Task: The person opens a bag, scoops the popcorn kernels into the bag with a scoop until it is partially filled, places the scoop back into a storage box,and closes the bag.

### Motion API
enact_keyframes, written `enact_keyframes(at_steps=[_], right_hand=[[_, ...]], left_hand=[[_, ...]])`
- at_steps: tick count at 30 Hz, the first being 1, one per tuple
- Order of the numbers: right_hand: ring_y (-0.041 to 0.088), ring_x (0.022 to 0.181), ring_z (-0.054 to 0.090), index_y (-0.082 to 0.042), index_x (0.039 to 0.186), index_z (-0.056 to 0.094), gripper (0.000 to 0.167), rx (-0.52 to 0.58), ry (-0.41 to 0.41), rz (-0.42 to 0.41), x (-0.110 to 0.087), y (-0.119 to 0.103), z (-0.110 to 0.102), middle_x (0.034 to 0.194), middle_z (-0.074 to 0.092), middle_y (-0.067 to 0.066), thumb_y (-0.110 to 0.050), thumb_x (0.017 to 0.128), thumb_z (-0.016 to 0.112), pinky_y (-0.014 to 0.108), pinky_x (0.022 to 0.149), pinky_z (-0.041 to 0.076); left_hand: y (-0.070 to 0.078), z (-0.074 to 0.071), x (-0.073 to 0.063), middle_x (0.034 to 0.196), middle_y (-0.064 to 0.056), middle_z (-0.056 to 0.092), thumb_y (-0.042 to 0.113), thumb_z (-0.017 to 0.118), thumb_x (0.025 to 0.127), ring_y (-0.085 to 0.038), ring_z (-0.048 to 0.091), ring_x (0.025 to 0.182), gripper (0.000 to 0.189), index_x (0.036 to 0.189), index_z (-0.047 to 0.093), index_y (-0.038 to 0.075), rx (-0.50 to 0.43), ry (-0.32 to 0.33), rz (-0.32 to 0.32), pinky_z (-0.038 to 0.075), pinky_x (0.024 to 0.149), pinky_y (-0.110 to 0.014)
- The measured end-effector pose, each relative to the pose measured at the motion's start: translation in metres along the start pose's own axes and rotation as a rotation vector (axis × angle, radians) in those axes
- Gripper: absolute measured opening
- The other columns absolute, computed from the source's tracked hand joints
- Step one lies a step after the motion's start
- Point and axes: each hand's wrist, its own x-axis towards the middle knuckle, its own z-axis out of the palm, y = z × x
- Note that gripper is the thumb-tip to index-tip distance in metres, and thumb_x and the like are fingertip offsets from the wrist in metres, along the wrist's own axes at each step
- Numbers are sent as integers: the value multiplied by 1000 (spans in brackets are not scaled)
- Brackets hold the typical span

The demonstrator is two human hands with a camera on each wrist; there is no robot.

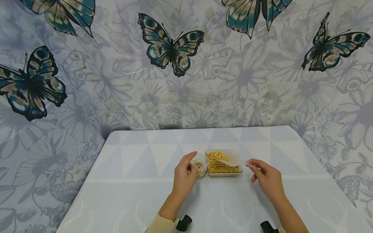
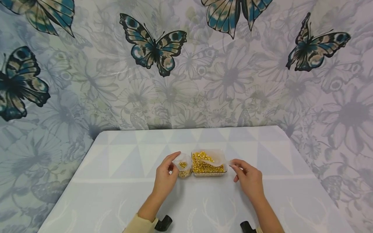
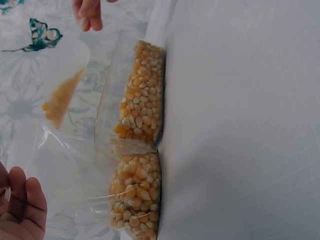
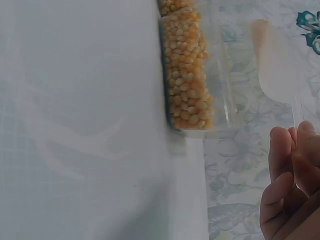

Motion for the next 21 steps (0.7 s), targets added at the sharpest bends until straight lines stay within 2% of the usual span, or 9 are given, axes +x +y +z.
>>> enact_keyframes(at_steps=[3,7,13,18,21], right_hand=[[15,52,62,-15,111,74,17,7,8,-10,0,-6,-5,93,77,12,-18,95,68,25,40,34],[11,52,61,-16,111,74,18,22,2,-10,-1,-16,-10,94,77,9,-21,95,67,25,41,35],[6,51,57,-19,109,74,16,42,-14,-36,-2,-33,-13,80,74,-2,-21,95,68,26,39,33],[8,47,52,-22,107,74,14,52,-52,-56,-4,-41,-11,61,67,-5,-22,95,68,26,36,31],[7,47,52,-23,107,74,13,52,-69,-69,-6,-44,-8,58,64,-5,-22,95,68,25,36,31]], left_hand=[[-1,1,0,133,-6,64,-13,50,87,-7,52,77,53,133,64,11,-3,7,17,51,66,-20],[0,2,0,133,-6,64,-13,50,87,-7,51,76,53,132,64,11,-3,12,23,50,65,-19],[0,3,0,133,-5,64,-12,50,87,-8,52,77,53,132,64,11,-6,17,19,50,66,-19],[-1,4,1,134,-5,63,-12,50,87,-8,51,76,53,132,64,11,-1,16,26,50,66,-19],[-1,4,1,134,-5,63,-12,50,87,-8,51,76,53,133,63,11,2,14,27,50,66,-19]])
